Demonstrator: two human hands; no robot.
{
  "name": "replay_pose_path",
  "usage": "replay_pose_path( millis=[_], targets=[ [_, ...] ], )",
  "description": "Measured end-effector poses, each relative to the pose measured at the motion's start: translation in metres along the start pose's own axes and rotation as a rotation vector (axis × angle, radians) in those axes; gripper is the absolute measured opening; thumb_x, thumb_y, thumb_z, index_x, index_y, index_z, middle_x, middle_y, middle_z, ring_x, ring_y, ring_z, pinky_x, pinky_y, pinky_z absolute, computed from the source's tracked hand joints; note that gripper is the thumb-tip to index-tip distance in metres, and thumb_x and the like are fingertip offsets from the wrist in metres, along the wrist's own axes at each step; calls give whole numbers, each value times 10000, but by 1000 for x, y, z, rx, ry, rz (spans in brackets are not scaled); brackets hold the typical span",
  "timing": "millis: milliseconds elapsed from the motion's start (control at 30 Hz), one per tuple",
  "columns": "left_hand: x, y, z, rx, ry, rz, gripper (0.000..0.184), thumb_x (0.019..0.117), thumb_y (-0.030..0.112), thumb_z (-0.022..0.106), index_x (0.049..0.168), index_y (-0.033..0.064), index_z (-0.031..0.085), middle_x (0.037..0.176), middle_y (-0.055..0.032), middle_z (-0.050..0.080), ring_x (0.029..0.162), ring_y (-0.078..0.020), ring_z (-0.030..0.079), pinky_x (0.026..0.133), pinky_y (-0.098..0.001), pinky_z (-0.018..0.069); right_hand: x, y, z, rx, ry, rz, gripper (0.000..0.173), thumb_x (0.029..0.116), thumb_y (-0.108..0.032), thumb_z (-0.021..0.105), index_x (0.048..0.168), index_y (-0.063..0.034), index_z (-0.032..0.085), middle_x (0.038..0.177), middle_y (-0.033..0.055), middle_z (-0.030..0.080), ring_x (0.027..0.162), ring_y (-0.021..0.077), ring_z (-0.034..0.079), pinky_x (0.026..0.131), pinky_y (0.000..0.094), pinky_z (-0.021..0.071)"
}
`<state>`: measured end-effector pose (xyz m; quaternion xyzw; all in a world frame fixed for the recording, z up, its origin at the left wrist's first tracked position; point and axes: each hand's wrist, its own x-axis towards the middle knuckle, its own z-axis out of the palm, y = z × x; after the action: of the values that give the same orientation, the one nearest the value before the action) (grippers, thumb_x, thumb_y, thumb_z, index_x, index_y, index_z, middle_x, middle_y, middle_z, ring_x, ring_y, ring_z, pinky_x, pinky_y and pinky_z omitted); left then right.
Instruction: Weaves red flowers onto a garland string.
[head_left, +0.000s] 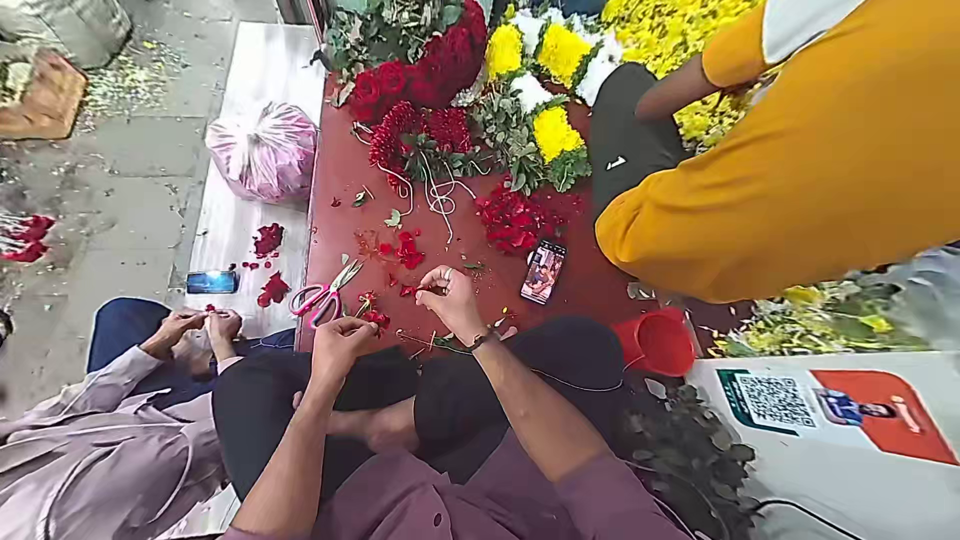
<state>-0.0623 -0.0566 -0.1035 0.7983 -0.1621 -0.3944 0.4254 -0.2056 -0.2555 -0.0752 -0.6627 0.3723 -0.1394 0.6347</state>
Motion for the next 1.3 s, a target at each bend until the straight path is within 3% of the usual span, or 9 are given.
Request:
replay_pose_path(
  millis=[67,267,400,667,1300],
  targets=[
    [0,-1,0,-14,2,7,121,899,226,786,884,106,789,799,11,751,692,-72,680,661,-285,567,0,2,1,30,-17,11,238,882,-22,752,1106,-32,673,880,121,733,652,222,688,583,366,602],
    [0,-1,1,-2,-4,16,106,899,207,754,891,108,789,782,18,741,687,-67,666,650,-292,546,1,7,5,33,-68,38,176,863,-23,772,1028,-24,710,807,113,728,628,199,680,592,348,595],
    [0,-1,1,-6,-26,31,106,892,202,768,909,100,789,823,5,754,740,-88,695,706,-314,581,2,8,6,21,-81,21,183,850,-12,784,1018,-21,710,830,116,728,645,212,697,613,374,623],
    [0,-1,-1,31,40,0,126,870,240,796,908,120,792,804,15,755,687,-79,685,646,-309,570,1,11,7,36,-138,47,220,861,-8,793,1068,-20,720,862,114,746,684,208,720,663,375,639],
    [1,-3,-1,32,54,-15,132,858,261,811,884,132,795,779,14,752,682,-87,688,653,-329,571,1,9,7,73,-164,52,204,864,26,776,1057,3,715,861,126,741,680,214,715,664,376,637]
  ],
)
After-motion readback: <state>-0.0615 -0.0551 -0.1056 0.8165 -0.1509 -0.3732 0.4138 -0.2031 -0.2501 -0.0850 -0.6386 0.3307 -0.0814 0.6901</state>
